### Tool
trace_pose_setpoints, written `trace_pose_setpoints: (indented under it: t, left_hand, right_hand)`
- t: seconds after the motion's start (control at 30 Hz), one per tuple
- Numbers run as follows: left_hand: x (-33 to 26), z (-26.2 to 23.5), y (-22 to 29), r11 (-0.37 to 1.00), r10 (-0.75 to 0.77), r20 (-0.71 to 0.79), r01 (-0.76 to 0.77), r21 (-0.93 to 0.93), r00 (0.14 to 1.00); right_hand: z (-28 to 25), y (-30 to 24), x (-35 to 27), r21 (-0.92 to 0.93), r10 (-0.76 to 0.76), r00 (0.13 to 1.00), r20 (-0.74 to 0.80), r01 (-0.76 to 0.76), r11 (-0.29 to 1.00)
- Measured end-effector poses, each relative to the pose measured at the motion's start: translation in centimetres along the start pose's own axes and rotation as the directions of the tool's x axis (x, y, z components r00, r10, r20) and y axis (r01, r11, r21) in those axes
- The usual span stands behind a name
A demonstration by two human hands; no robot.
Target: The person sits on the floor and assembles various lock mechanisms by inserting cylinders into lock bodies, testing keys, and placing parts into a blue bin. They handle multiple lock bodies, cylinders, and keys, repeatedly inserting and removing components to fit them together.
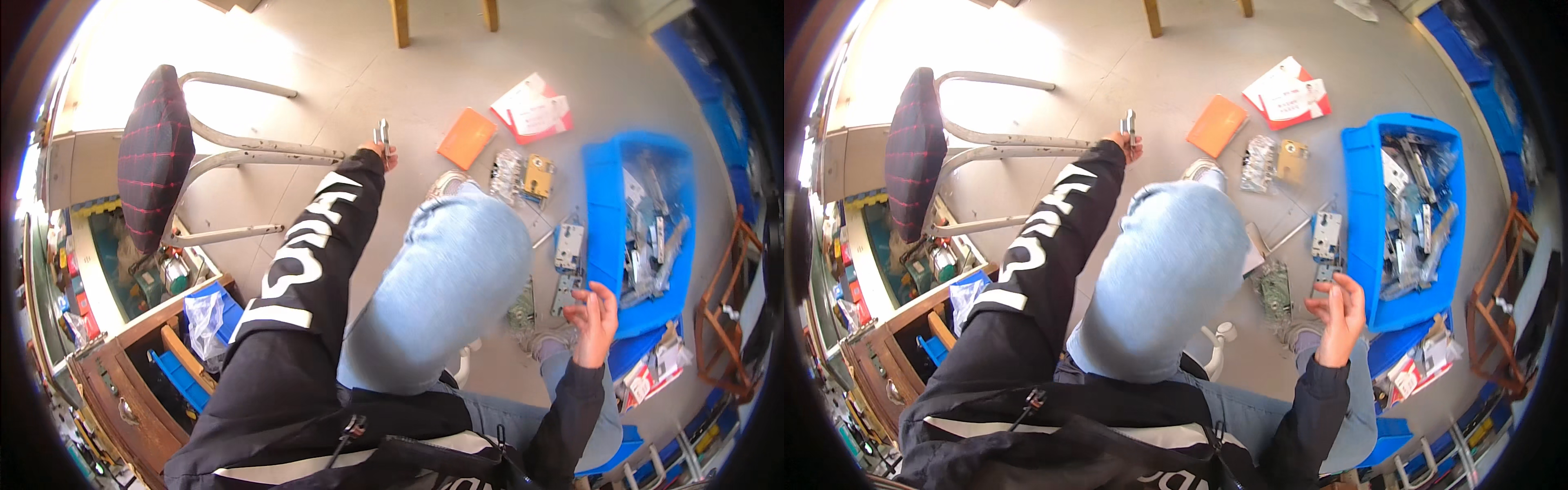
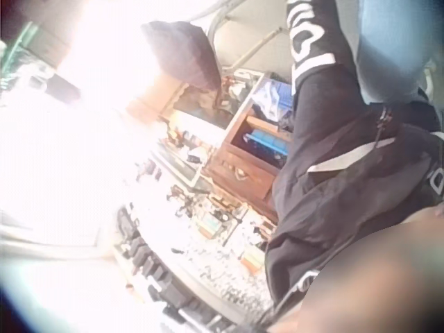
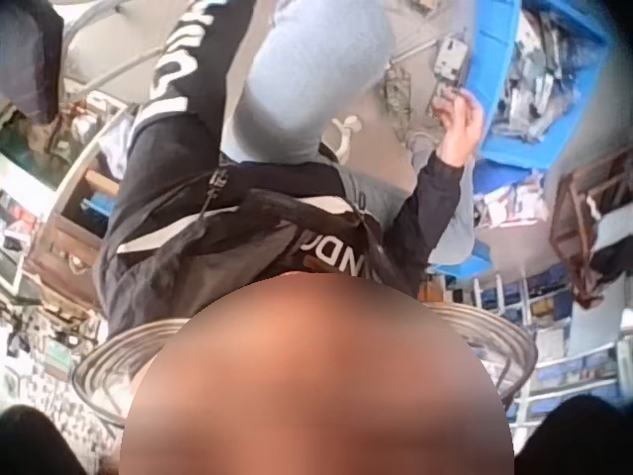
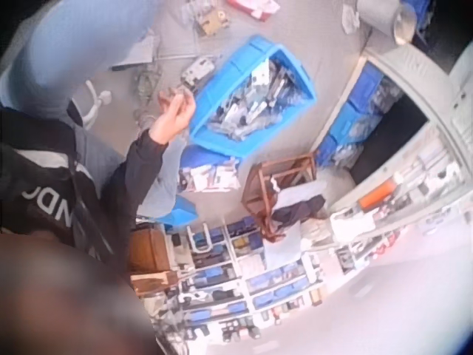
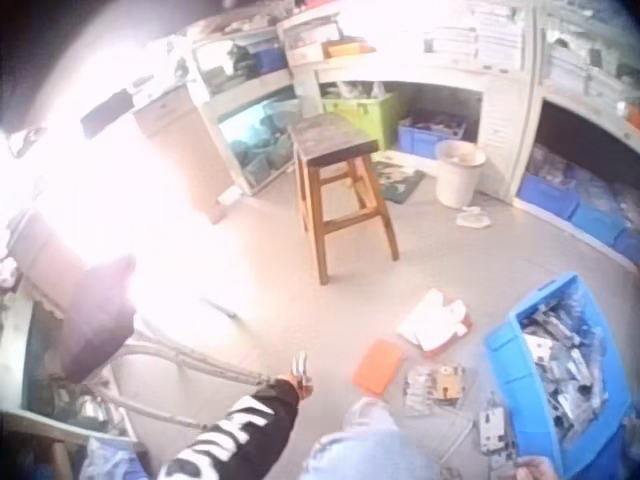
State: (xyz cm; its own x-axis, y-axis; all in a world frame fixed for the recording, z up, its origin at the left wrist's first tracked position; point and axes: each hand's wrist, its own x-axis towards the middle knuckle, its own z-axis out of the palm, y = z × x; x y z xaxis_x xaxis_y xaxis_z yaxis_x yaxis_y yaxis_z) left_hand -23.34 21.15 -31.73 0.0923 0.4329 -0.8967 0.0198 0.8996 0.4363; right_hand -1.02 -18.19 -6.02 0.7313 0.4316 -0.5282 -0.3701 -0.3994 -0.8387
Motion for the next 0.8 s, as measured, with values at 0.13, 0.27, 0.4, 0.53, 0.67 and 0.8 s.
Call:
trace_pose_setpoints:
  t: [0.13,0.27,0.4,0.53,0.67,0.8]
  left_hand:
    - [4.3,-3.1,-3.3,0.971,-0.072,-0.046,0.059,-0.231,0.996]
    - [5.2,-2.5,-3.2,0.957,0.06,-0.083,-0.081,-0.28,0.995]
    - [7.5,-3.6,-3.7,0.946,0.107,-0.158,-0.15,-0.289,0.982]
    - [12.8,-7.1,-5.5,0.961,0.074,-0.128,-0.105,-0.254,0.989]
    - [13.7,-7.2,-2.5,0.947,-0.036,0.502,0.19,-0.258,0.864]
    - [1.0,2.0,7.3,0.987,0.137,0.697,-0.157,-0.035,0.703]
  right_hand:
    - [0.0,1.9,1.5,-0.046,0.095,0.995,-0.015,-0.095,0.994]
    - [-0.3,2.9,2.0,-0.083,0.152,0.988,-0.005,-0.151,0.985]
    - [-0.2,2.6,1.7,-0.089,0.152,0.988,0.021,-0.149,0.985]
    - [-0.3,1.9,0.8,-0.064,0.09,0.993,0.075,-0.085,0.994]
    - [-0.7,2.0,0.0,0.02,-0.013,0.994,0.112,0.011,1.0]
    - [-1.9,2.5,0.2,-0.101,-0.175,0.983,0.059,0.18,0.978]
